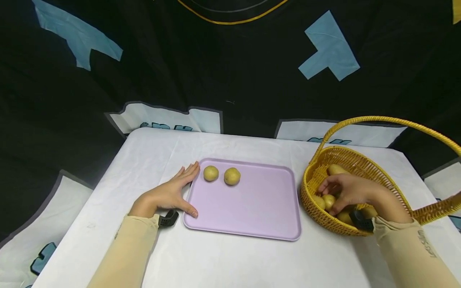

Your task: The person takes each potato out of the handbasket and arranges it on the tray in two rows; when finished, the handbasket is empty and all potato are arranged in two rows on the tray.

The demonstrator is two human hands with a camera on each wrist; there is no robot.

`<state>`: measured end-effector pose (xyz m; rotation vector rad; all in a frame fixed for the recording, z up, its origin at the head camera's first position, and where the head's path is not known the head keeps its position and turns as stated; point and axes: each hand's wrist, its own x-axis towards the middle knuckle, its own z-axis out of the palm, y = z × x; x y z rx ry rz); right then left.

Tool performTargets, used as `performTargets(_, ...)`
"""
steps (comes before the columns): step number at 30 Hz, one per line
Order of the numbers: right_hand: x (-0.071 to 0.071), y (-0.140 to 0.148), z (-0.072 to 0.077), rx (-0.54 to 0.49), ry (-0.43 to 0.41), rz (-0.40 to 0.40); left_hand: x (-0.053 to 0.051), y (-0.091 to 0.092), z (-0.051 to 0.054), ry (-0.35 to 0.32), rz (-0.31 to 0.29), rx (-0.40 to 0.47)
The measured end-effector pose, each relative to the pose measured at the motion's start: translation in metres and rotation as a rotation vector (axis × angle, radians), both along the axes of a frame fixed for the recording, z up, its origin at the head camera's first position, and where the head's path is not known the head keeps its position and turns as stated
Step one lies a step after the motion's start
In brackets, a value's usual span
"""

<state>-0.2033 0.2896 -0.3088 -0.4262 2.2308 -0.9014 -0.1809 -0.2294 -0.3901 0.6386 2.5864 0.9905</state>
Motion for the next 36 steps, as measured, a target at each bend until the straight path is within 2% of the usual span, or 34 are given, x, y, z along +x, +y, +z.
performTargets(6, 0.0, -0.005, 0.001, 0.048, 0.04, 0.045, -0.001, 0.0, -0.001, -0.001, -0.005, 0.006)
performTargets(16, -0.001, -0.005, 0.002, 0.044, 0.039, 0.035, -0.001, 0.0, -0.001, -0.001, -0.007, 0.015)
performTargets(24, 0.0, 0.0, 0.006, 0.099, 0.103, -0.024, 0.0, 0.0, 0.0, -0.006, -0.006, 0.011)
performTargets(30, 0.001, 0.004, 0.011, 0.126, 0.193, -0.039, -0.001, 0.001, 0.002, -0.006, -0.004, 0.012)
performTargets(36, 0.006, 0.006, 0.02, 0.094, 0.198, -0.132, 0.0, 0.001, 0.0, -0.012, -0.004, 0.019)
